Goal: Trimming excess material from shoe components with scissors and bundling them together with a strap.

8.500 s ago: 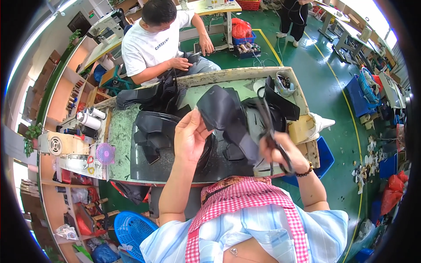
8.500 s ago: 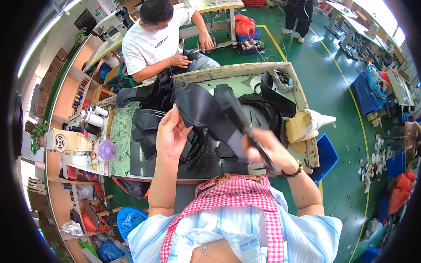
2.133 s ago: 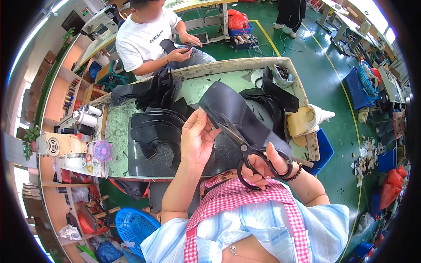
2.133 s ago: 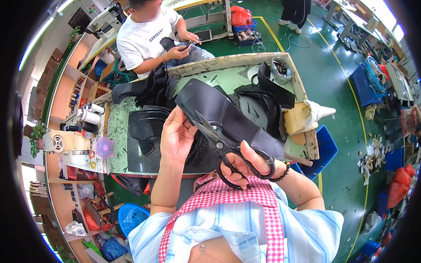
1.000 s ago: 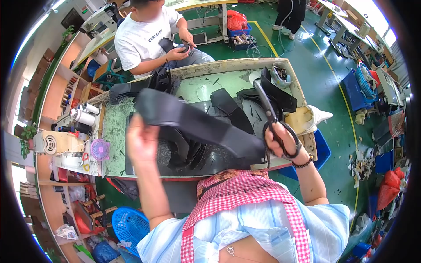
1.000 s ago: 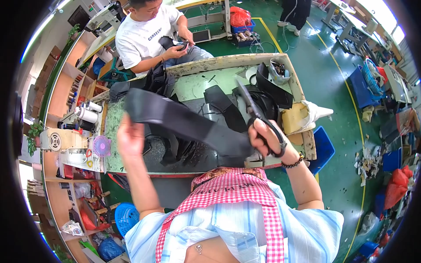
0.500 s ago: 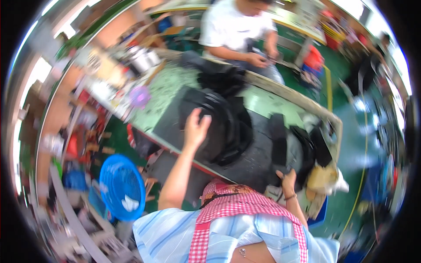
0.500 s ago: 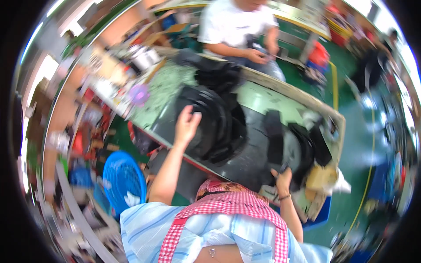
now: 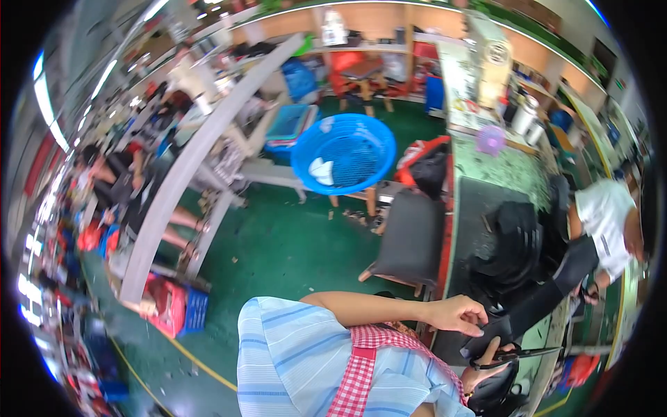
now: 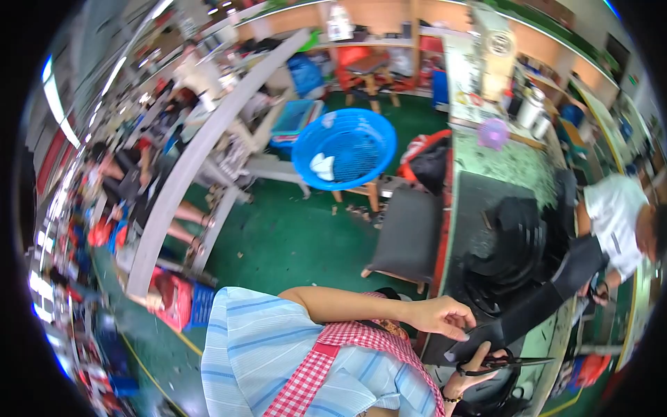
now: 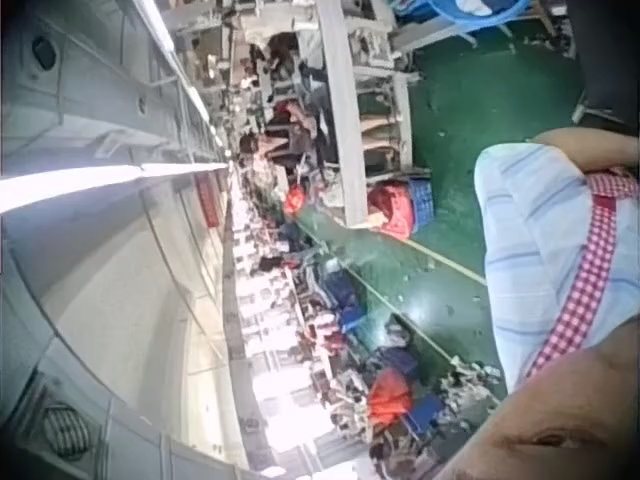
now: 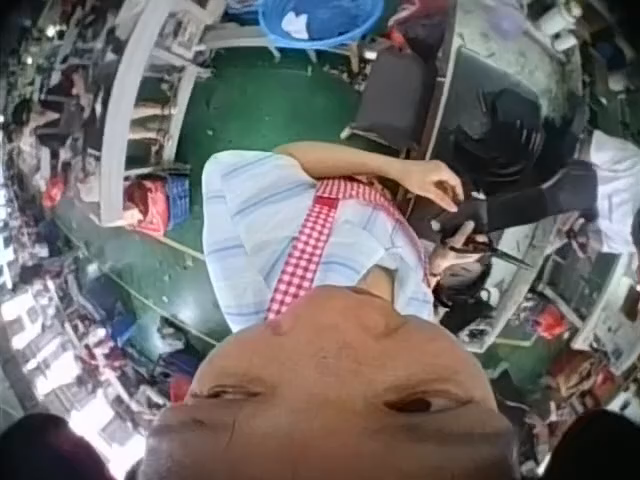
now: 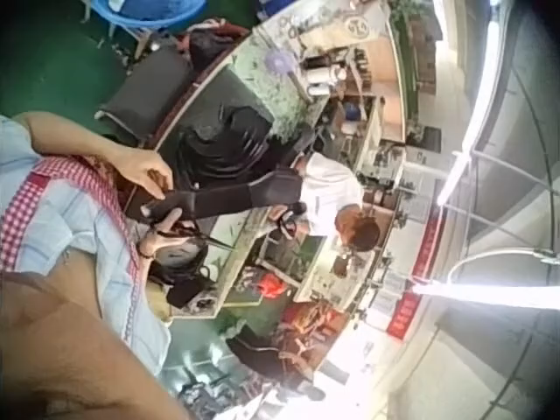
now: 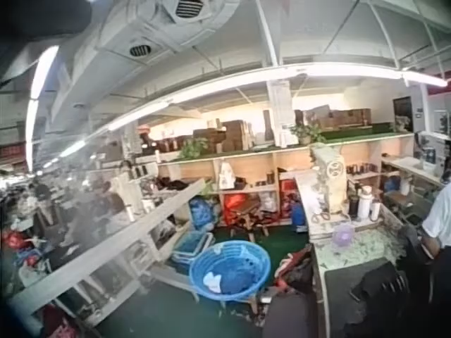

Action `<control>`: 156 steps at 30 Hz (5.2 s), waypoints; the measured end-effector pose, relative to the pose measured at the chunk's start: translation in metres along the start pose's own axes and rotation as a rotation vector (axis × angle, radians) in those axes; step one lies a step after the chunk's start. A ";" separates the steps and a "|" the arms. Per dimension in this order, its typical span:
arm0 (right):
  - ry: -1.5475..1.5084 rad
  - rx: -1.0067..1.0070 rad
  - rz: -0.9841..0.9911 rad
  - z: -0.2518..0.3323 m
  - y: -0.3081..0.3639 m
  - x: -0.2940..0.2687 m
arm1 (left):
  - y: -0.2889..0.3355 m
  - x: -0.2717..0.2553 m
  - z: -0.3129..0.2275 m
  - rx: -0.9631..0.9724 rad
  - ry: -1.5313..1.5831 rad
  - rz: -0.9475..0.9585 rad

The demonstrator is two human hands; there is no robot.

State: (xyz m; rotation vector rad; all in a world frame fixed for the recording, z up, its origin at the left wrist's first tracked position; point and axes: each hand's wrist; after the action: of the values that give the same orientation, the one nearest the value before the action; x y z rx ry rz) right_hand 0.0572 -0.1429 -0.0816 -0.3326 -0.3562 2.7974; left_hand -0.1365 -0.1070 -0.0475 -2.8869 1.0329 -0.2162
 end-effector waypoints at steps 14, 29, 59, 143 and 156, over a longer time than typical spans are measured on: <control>-0.348 0.211 0.765 0.037 0.073 0.072 | 0.179 0.066 0.019 -0.018 0.735 -0.652; -0.271 0.122 0.942 0.025 0.068 0.078 | 0.201 0.077 0.018 0.184 0.660 -0.653; -0.619 0.654 2.140 0.132 0.059 0.077 | 0.220 0.028 -0.074 0.583 0.102 -1.098; 0.029 0.098 0.872 0.043 -0.023 -0.062 | 0.045 -0.001 -0.084 0.080 0.178 -0.397; -0.067 -0.113 0.710 0.095 0.002 -0.070 | 0.039 0.016 -0.082 0.189 0.662 -0.530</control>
State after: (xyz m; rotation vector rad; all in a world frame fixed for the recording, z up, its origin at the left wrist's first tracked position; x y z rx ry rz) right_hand 0.0966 -0.1872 0.0206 -0.4653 -0.4906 3.4956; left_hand -0.1615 -0.1485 0.0308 -2.8819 0.2154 -1.2776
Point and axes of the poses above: each hand's wrist, its own y-axis away from the middle knuckle, its own x-axis out of the palm, z = x × y, and after that the axes turned 8 degrees about z, right-handed
